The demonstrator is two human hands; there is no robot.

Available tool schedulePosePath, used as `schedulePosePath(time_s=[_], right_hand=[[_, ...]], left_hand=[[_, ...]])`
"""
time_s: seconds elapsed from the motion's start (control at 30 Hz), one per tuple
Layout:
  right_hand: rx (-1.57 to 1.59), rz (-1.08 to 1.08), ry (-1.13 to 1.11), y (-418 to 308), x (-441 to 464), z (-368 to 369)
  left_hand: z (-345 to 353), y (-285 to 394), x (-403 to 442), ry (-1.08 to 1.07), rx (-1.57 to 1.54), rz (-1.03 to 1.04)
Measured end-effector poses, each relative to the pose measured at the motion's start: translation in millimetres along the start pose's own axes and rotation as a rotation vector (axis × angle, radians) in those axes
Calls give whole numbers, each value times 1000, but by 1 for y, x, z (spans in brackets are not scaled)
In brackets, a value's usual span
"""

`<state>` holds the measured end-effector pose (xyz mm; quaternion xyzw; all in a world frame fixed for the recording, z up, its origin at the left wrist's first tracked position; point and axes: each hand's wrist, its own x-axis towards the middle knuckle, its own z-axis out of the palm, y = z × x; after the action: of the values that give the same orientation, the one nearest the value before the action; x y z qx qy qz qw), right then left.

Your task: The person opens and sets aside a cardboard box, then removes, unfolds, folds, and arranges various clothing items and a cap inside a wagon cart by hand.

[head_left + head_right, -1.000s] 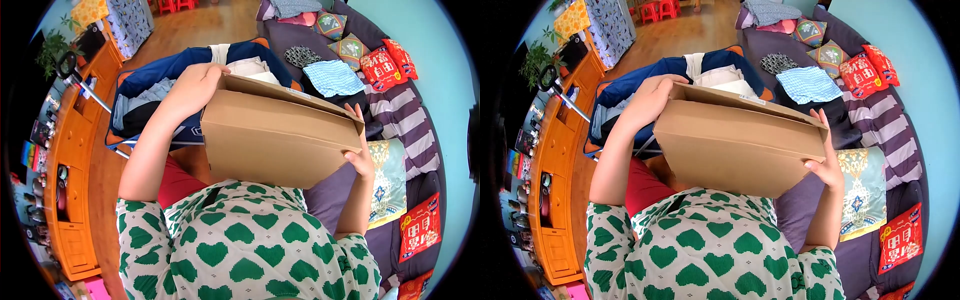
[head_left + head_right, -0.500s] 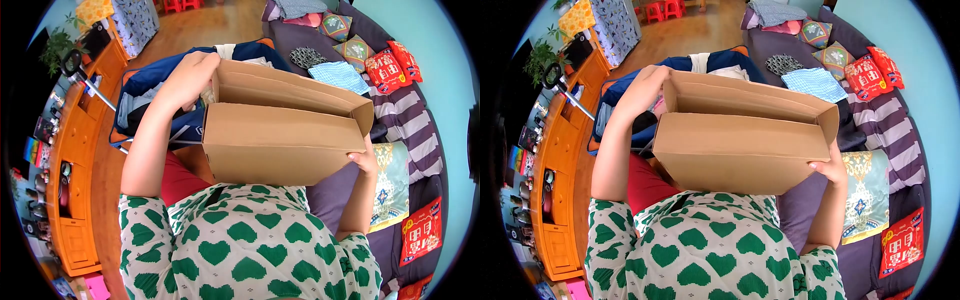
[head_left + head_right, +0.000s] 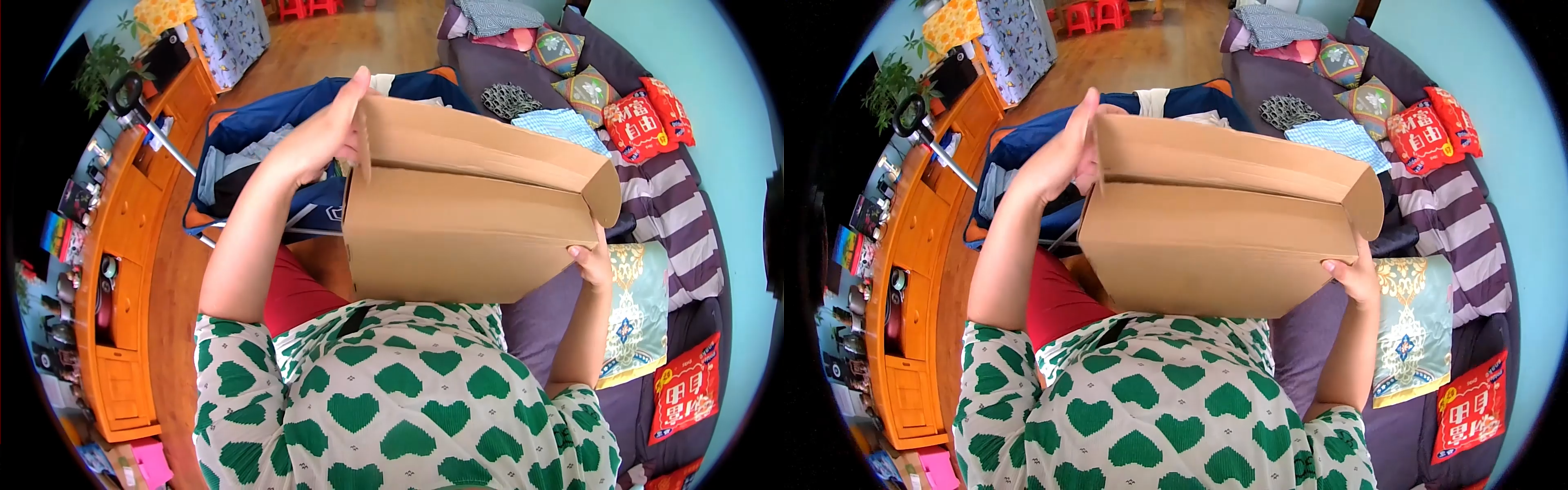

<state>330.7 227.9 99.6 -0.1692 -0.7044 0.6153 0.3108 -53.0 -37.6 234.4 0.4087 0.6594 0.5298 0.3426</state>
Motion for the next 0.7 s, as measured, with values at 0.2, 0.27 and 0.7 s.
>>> schedulePosePath(time_s=[0.2, 0.27, 0.7], right_hand=[[42, -69, 73, 13, 2, 1], [24, -42, 54, 14, -1, -2], [-928, -760, -2, -172, 12, 83]], left_hand=[[16, -62, -22, -200, -168, 570], [27, -80, -26, -117, -238, 615], [45, -93, -30, 18, -348, 685]])
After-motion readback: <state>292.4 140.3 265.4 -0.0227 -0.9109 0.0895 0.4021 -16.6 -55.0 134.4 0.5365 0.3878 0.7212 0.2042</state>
